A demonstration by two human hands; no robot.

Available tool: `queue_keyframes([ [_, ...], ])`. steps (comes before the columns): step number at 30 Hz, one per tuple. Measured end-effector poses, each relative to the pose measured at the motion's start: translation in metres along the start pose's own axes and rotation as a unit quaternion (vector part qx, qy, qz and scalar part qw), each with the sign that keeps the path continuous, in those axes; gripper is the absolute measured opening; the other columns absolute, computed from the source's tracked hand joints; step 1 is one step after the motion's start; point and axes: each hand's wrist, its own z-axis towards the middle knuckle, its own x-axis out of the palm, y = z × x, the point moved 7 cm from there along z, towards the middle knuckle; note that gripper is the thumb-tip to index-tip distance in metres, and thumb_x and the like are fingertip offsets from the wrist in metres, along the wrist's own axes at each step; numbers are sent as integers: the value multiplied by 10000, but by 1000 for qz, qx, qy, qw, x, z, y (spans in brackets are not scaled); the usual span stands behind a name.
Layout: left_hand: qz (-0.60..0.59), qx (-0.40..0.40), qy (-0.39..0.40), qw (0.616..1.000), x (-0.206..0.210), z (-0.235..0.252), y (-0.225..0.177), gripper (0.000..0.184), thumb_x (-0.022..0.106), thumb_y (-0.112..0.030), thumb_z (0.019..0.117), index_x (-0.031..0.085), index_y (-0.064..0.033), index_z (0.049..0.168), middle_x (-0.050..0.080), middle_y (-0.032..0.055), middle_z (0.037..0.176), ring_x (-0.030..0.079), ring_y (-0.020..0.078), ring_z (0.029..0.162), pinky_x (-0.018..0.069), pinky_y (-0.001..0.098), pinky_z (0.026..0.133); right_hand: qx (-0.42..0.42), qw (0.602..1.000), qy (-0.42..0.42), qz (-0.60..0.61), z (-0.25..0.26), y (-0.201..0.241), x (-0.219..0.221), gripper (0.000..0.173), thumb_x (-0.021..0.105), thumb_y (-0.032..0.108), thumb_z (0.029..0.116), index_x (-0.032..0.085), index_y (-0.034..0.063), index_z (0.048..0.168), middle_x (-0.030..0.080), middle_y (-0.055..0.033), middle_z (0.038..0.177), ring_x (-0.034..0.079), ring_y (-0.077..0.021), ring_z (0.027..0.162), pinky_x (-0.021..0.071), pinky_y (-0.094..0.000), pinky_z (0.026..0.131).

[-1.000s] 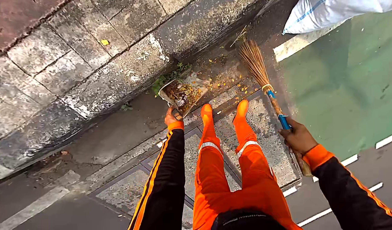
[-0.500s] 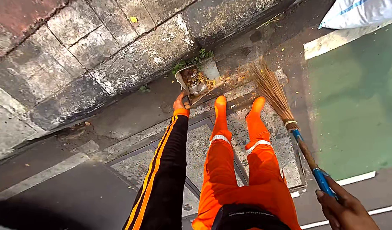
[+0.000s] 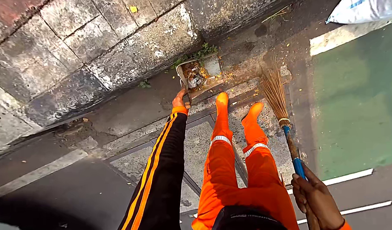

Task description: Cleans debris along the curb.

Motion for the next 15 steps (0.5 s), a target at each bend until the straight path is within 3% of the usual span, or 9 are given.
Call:
queue_keyframes([
  [3, 17, -3, 10, 1000, 2, 3, 1, 420, 726, -141, 929, 656, -90, 1341, 624, 140, 1425, 609, 301, 1312, 462, 521, 1130, 40, 999, -3, -23, 44, 4, 52, 588, 459, 49, 1067, 272, 142, 1617, 455, -28, 670, 407, -95, 388, 390, -259, 323],
  [5, 15, 5, 8, 1000, 2, 3, 4, 421, 727, -140, 932, 657, -90, 1344, 616, 136, 1438, 599, 292, 1328, 454, 510, 1141, 73, 992, 86, -50, 54, 9, 92, 603, 460, 63, 1073, 248, 161, 1628, 444, -24, 689, 407, -103, 407, 393, -266, 341],
  [7, 10, 11, 6, 1000, 2, 0, 6, 406, 723, -130, 936, 659, -77, 1333, 612, 140, 1443, 584, 283, 1347, 440, 490, 1159, 75, 982, 162, -69, 39, 6, 105, 643, 493, 74, 1036, 256, 157, 1628, 457, -24, 691, 422, -107, 408, 413, -268, 349],
  [9, 2, 12, 6, 1000, 2, -3, 5, 391, 714, -124, 938, 665, -66, 1322, 606, 151, 1447, 576, 289, 1356, 438, 494, 1161, 60, 977, 181, -91, 11, 6, 82, 674, 524, 97, 975, 305, 141, 1611, 472, -19, 667, 404, -103, 388, 397, -263, 335],
  [12, -11, 20, -8, 1000, 1, -4, 9, 355, 725, -108, 923, 685, -55, 1272, 616, 170, 1427, 591, 316, 1335, 457, 521, 1136, 11, 976, 147, -158, -31, 22, 27, 643, 534, 54, 984, 350, 122, 1597, 531, -22, 652, 420, -102, 390, 405, -273, 345],
  [15, -11, 4, -13, 1000, 0, -10, 19, 370, 724, -126, 929, 680, -63, 1291, 612, 155, 1438, 588, 305, 1340, 455, 512, 1139, -68, 971, 39, -226, -10, 46, 3, 665, 559, 82, 988, 339, 150, 1611, 517, -35, 605, 429, -125, 353, 420, -308, 312],
])
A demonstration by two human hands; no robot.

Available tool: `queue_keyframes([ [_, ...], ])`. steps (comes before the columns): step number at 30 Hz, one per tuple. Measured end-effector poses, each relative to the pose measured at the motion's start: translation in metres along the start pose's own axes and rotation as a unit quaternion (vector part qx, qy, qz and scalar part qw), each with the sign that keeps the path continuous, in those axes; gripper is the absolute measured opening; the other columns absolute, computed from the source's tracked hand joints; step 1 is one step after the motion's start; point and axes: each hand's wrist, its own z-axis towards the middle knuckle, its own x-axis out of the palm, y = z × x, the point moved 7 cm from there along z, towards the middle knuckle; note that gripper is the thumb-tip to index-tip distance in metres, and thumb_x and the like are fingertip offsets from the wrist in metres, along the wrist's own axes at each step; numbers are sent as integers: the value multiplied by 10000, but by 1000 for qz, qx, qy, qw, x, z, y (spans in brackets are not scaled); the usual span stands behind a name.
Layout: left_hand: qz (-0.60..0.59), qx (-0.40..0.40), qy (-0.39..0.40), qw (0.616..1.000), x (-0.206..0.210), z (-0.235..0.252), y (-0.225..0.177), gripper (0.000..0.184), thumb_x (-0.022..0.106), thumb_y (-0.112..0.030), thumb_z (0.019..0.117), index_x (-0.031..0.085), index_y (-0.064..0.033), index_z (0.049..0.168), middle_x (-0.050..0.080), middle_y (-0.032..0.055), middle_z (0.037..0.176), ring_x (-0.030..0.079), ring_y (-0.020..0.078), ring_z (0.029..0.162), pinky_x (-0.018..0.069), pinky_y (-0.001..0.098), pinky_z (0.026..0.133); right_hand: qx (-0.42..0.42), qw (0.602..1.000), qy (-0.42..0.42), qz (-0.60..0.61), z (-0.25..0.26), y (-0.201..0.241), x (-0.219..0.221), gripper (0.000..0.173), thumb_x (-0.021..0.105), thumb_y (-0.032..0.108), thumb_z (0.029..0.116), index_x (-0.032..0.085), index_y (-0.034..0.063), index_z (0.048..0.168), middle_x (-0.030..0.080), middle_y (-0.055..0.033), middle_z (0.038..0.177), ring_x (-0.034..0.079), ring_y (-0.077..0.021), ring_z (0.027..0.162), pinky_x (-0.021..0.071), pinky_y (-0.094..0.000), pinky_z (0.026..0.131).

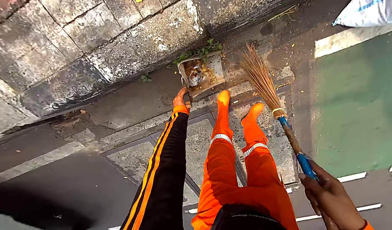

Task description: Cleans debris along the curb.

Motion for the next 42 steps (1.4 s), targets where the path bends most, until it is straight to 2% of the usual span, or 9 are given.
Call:
queue_keyframes([
  [5, -9, -5, -16, 1000, 7, -8, 10, 374, 747, -136, 913, 691, -74, 1277, 636, 149, 1408, 604, 297, 1323, 465, 513, 1129, 27, 975, -21, -219, 133, 34, 50, 695, 547, 124, 1035, 218, 150, 1646, 619, -174, 903, 578, -221, 497, 546, -416, 478],
  [10, -39, -31, -26, 998, 14, -11, 19, 388, 752, -117, 898, 693, -79, 1280, 654, 137, 1385, 617, 283, 1304, 468, 499, 1128, 17, 942, 141, -302, 71, 5, 104, 735, 577, 144, 1017, 217, 166, 1657, 680, -212, 1078, 660, -282, 683, 580, -476, 676],
  [13, -44, -29, -27, 998, 10, -12, 27, 391, 753, -117, 894, 692, -80, 1279, 664, 136, 1369, 627, 286, 1288, 474, 517, 1118, -26, 976, 97, -194, 22, -15, 47, 732, 649, 152, 928, 387, 207, 1610, 642, -101, 765, 515, -185, 434, 498, -391, 416],
  [16, -55, -41, -25, 997, 8, -15, 39, 399, 751, -133, 898, 686, -91, 1290, 673, 126, 1353, 631, 266, 1279, 474, 495, 1123, -43, 989, 23, -137, 21, -13, 19, 751, 626, 140, 932, 352, 231, 1626, 578, -65, 667, 455, -162, 368, 452, -375, 339],
  [19, -65, -57, -17, 996, 7, -15, 40, 408, 747, -116, 909, 673, -82, 1309, 671, 142, 1348, 629, 284, 1276, 472, 501, 1119, -35, 985, -22, -166, 82, 7, 48, 723, 595, 108, 994, 287, 189, 1643, 584, -119, 738, 486, -188, 400, 476, -397, 377],
  [24, -66, -74, -16, 995, 8, -18, 37, 418, 755, -111, 906, 666, -71, 1312, 665, 157, 1352, 628, 302, 1274, 466, 510, 1119, 31, 950, 138, -278, 86, 13, 115, 731, 561, 142, 1031, 200, 203, 1664, 650, -180, 982, 574, -213, 514, 544, -408, 503],
  [31, -68, -77, -35, 994, -9, -29, 53, 399, 760, -94, 894, 675, -46, 1281, 690, 170, 1297, 649, 309, 1234, 478, 513, 1100, -50, 979, 59, -191, 9, -2, 18, 764, 629, 122, 929, 343, 224, 1630, 596, -76, 689, 470, -171, 376, 462, -383, 349],
  [37, -78, -92, -35, 992, -3, -33, 69, 412, 754, -111, 897, 667, -75, 1299, 686, 157, 1306, 645, 292, 1242, 476, 516, 1102, -15, 964, 47, -261, 98, 12, 84, 737, 589, 118, 1011, 236, 177, 1655, 630, -152, 852, 535, -205, 442, 520, -411, 429],
  [42, -140, -56, -74, 986, -10, -42, 79, 398, 775, -81, 870, 673, -15, 1249, 699, 177, 1251, 659, 273, 1200, 500, 467, 1080, -34, 981, 117, -150, 44, -26, 79, 721, 618, 158, 961, 338, 193, 1624, 592, -83, 705, 480, -176, 386, 473, -373, 360],
])
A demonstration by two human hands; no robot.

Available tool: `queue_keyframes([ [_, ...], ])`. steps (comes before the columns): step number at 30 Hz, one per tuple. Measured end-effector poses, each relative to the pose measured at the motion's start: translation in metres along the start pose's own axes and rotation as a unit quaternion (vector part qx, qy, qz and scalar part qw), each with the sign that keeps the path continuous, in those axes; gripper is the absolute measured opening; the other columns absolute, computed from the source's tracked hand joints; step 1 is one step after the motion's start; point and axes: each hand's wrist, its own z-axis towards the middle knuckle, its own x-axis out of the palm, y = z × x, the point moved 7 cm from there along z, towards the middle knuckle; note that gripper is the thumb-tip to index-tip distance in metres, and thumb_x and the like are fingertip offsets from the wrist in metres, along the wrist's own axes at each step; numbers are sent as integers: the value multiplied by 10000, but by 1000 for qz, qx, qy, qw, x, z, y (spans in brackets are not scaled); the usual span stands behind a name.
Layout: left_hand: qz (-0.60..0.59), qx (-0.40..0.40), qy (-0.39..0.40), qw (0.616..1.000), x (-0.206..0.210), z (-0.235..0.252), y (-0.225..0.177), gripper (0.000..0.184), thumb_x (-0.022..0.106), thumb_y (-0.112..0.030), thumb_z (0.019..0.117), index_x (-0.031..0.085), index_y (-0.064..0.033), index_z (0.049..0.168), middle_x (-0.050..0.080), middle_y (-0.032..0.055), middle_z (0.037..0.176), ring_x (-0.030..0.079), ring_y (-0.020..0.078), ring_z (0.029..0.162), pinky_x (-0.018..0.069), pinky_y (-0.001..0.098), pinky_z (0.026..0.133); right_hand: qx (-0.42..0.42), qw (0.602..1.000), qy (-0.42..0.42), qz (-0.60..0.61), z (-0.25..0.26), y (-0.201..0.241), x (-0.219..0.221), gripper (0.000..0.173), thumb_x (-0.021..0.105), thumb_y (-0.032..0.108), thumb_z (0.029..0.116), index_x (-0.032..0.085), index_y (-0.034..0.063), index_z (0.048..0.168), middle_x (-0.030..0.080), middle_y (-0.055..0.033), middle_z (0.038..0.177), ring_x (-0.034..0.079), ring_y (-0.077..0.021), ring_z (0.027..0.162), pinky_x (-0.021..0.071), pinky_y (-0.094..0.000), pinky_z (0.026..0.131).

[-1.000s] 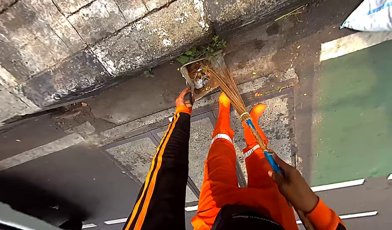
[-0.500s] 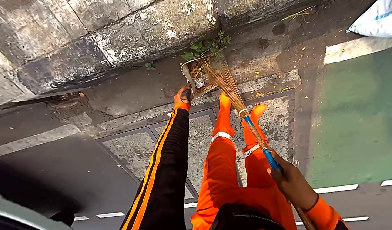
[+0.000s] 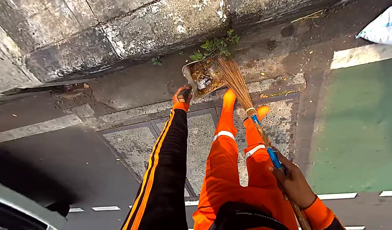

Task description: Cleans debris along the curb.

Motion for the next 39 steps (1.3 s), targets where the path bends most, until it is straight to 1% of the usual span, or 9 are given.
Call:
queue_keyframes([
  [5, -129, 54, -69, 988, -53, -51, -8, 372, 756, -3, 828, 656, 77, 1177, 665, 225, 1286, 594, 297, 1300, 471, 439, 1133, 5, 990, -120, -67, -14, -21, -20, 735, 617, 144, 996, 277, 189, 1647, 629, -154, 790, 533, -231, 442, 509, -451, 423],
  [8, -181, 129, -111, 969, -101, -102, -50, 342, 754, -134, 840, 661, 61, 1107, 688, 194, 1220, 620, 279, 1260, 494, 445, 1106, 90, 976, -65, -188, 31, -20, -12, 796, 622, 153, 1010, 154, 90, 1651, 671, -275, 1122, 711, -390, 828, 590, -573, 777],
  [11, -233, 180, -165, 941, -158, -159, -113, 232, 767, -219, 845, 688, -70, 1003, 737, 85, 1131, 673, 249, 1180, 514, 465, 1089, 137, 952, 5, -274, 52, -47, 15, 812, 686, 233, 972, 234, 20, 1611, 589, -271, 1399, 602, -403, 1282, 462, -559, 1100],
  [17, -262, 322, -136, 900, -223, -261, -231, 99, 767, -211, 879, 724, -165, 955, 766, 37, 1029, 718, 278, 1095, 482, 563, 1128, 43, 930, -83, -356, 43, -22, 7, 806, 633, 435, 988, 295, 52, 1612, 492, -233, 1510, 515, -378, 1381, 450, -528, 1124],
  [22, -239, 387, -113, 883, -210, -315, -292, 98, 732, -200, 909, 720, -145, 989, 761, 33, 1011, 732, 257, 1047, 516, 561, 1095, -372, 848, -328, -188, -5, 127, -60, 401, 514, 1, 978, 613, -44, 1365, 593, -309, 1337, 580, -475, 1246, 491, -571, 1045],
  [26, -240, 398, -100, 880, -178, -341, -317, 98, 727, -204, 914, 727, -157, 999, 764, 21, 1022, 726, 269, 1074, 518, 558, 1097, -366, 891, -228, -142, 16, 194, -78, 574, 448, 35, 1021, 362, 29, 1588, 473, -259, 1535, 468, -401, 1424, 368, -533, 1190],
  [29, -246, 404, -90, 876, -155, -352, -328, 94, 721, -210, 920, 723, -164, 1002, 766, 23, 1043, 719, 282, 1100, 511, 553, 1108, -443, 861, -130, -213, -5, 184, -50, 404, 479, -3, 992, 654, 39, 1354, 704, -190, 1259, 680, -352, 1164, 525, -563, 1024],
  [32, -252, 403, -81, 876, -136, -363, -333, 86, 719, -205, 929, 722, -160, 1002, 767, 32, 1059, 711, 306, 1127, 513, 562, 1107, -460, 849, -137, -221, -16, 159, -63, 313, 523, -2, 966, 760, 67, 1159, 742, -145, 1088, 715, -312, 1013, 573, -546, 902],
  [39, -253, 416, -49, 872, -111, -390, -361, 87, 715, -197, 931, 718, -156, 1008, 768, 40, 1062, 713, 317, 1123, 503, 577, 1117, -325, 813, -187, -445, 29, 168, -118, 350, 567, 106, 986, 689, 110, 1313, 599, -232, 1352, 662, -436, 1103, 542, -626, 882],
])
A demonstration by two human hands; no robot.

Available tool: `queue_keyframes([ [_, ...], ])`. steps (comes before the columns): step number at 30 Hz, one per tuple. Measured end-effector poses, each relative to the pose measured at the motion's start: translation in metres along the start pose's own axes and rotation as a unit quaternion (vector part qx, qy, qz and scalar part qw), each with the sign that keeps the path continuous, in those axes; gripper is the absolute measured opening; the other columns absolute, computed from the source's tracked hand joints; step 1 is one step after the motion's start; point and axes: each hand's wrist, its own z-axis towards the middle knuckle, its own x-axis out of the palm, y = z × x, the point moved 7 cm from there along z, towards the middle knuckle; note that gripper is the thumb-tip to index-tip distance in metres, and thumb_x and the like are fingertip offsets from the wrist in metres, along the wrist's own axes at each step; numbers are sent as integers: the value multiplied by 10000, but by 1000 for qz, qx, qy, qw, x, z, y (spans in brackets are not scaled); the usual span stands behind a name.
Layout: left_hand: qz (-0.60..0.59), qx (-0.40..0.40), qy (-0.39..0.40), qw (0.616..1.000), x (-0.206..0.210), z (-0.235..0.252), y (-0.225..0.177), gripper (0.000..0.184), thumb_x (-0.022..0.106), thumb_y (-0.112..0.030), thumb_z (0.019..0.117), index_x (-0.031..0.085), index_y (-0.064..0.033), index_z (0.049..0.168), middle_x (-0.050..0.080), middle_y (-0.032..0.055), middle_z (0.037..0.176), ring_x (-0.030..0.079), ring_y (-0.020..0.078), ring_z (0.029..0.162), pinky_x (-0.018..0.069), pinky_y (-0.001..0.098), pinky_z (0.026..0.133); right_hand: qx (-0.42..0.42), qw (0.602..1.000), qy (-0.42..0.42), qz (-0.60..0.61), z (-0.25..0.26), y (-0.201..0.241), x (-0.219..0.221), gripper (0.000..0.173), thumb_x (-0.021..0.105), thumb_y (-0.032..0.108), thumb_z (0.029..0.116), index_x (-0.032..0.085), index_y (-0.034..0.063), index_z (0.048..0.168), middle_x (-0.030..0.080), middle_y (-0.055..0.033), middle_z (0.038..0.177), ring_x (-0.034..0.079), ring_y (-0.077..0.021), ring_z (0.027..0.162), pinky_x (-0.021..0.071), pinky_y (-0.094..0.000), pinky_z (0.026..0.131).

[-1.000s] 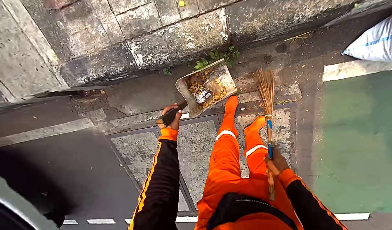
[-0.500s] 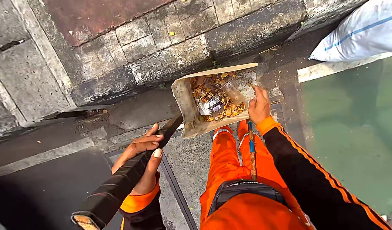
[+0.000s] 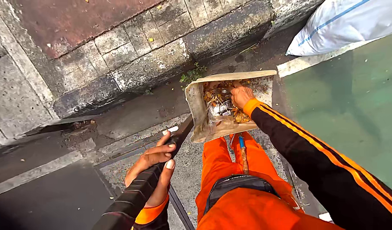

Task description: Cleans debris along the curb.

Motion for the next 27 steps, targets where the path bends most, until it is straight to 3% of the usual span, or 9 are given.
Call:
queue_keyframes([
  [2, -4, 1, 2, 1000, 8, 1, -7, 84, 715, -195, 932, 718, -158, 1007, 769, 36, 1056, 714, 314, 1121, 506, 571, 1116, 4, 1000, 6, -17, -1, -9, 2, 325, 574, 152, 1010, 676, 105, 1315, 594, -221, 1362, 656, -434, 1126, 542, -619, 898],
  [5, -6, -2, -7, 1000, 15, 2, -12, 69, 720, -194, 933, 713, -156, 990, 770, 44, 1055, 715, 317, 1121, 515, 562, 1109, 24, 999, -19, 29, -7, -25, -2, 252, 572, 162, 1003, 707, 71, 1195, 609, -208, 1326, 673, -411, 1084, 554, -612, 875],
  [9, -12, 1, -12, 1000, 19, 3, -16, 72, 712, -189, 933, 712, -156, 997, 769, 43, 1049, 716, 311, 1116, 514, 563, 1108, 91, 963, -33, 252, -26, -48, -20, 226, 625, 180, 1008, 716, 17, 1137, 712, -188, 1091, 687, -340, 1023, 535, -571, 928],
  [12, -13, -2, -16, 1000, 19, 5, -19, 66, 717, -198, 933, 716, -161, 987, 770, 41, 1051, 713, 316, 1122, 505, 566, 1117, 116, 932, -34, 342, -38, -63, -25, 220, 645, 180, 1009, 722, 10, 1125, 725, -174, 1034, 690, -296, 984, 533, -533, 925],
  [14, -11, -6, -16, 1000, 20, 7, -22, 68, 721, -205, 932, 720, -170, 991, 771, 31, 1053, 711, 312, 1131, 505, 559, 1119, 140, 942, -67, 297, -46, -73, -32, 214, 611, 162, 1014, 731, 15, 1112, 726, -191, 1051, 692, -324, 1007, 533, -551, 927],
  [17, -8, -4, -21, 1000, 22, 11, -25, 71, 719, -206, 931, 719, -170, 993, 770, 26, 1048, 718, 296, 1114, 506, 557, 1118, 201, 953, -137, 180, -61, -83, -47, 286, 518, 91, 1025, 695, -10, 1226, 643, -263, 1242, 636, -421, 1170, 513, -585, 990],
  [21, -11, -6, -25, 1000, 22, 14, -26, 80, 724, -205, 928, 722, -169, 999, 769, 35, 1050, 719, 302, 1105, 503, 563, 1119, 173, 944, -223, 168, -69, -90, -52, 325, 541, 21, 969, 693, 22, 1256, 635, -234, 1225, 646, -384, 1127, 544, -547, 938],
  [24, -10, -7, -24, 1000, 23, 17, -26, 83, 725, -204, 928, 727, -170, 1005, 770, 36, 1048, 719, 301, 1102, 495, 570, 1124, 172, 949, -202, 171, -67, -92, -47, 267, 608, 80, 960, 710, 28, 1202, 644, -217, 1188, 656, -370, 1091, 551, -548, 919],
  [27, -3, -9, -20, 1000, 23, 21, -28, 80, 723, -205, 928, 722, -175, 1003, 771, 31, 1045, 720, 300, 1104, 498, 574, 1121, 186, 964, -135, 131, -57, -85, -41, 275, 653, 260, 979, 725, 68, 1163, 656, -191, 1168, 673, -367, 1032, 555, -572, 856],
])
